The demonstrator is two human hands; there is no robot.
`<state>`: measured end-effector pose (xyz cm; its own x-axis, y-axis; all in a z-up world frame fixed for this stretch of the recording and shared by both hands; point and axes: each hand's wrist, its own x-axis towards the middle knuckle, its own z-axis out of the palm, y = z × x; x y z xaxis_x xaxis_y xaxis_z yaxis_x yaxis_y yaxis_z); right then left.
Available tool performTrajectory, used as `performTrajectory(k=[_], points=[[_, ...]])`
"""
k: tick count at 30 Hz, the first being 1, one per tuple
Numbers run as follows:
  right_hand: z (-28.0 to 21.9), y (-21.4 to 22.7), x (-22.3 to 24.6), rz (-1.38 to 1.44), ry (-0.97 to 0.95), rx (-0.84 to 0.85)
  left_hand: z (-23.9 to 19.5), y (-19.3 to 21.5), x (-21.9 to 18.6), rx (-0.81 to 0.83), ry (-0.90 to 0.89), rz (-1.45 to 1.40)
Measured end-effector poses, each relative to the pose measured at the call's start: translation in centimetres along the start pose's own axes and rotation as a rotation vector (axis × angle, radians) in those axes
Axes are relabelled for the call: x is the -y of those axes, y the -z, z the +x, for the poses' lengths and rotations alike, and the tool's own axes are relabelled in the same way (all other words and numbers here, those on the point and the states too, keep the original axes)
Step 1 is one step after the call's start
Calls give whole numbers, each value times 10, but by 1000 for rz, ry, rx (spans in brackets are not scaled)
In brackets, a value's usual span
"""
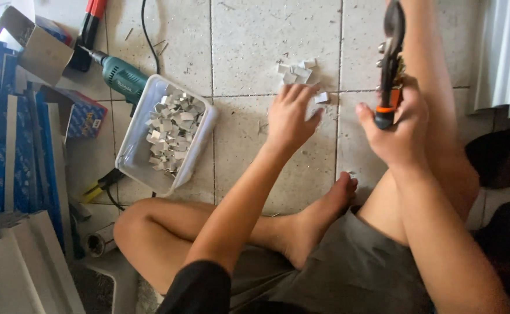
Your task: Cutting small metal pieces into segments using aviation snips while sitting on the floor.
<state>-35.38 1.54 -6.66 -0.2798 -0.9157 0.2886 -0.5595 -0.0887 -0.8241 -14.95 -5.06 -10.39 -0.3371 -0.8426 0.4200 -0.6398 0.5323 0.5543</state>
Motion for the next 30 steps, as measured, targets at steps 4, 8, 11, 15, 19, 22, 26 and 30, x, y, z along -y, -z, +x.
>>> performTrajectory(k=[4,8,11,15,19,22,26,30], points=[[0,4,9,40,-38,-15,-2,-39,15,163,-8,216],[0,5,14,46,-80,30,-1,-16,7,36,-88,100],[0,-2,10,7,33,69,-10,16,-5,-13,15,-56],[-4,-4,23,-22,101,151,-17,103,-37,-44,182,-283],[-7,-8,45,-68,209,457,-23,174,-46,-40,316,-396],[-17,-24,41,-44,275,565,-41,184,-29,-31,345,-487],[-24,-31,40,-177,304,639,-57,185,-7,30,369,-456],[-26,-37,38,-309,401,629,-58,198,5,87,375,-459]])
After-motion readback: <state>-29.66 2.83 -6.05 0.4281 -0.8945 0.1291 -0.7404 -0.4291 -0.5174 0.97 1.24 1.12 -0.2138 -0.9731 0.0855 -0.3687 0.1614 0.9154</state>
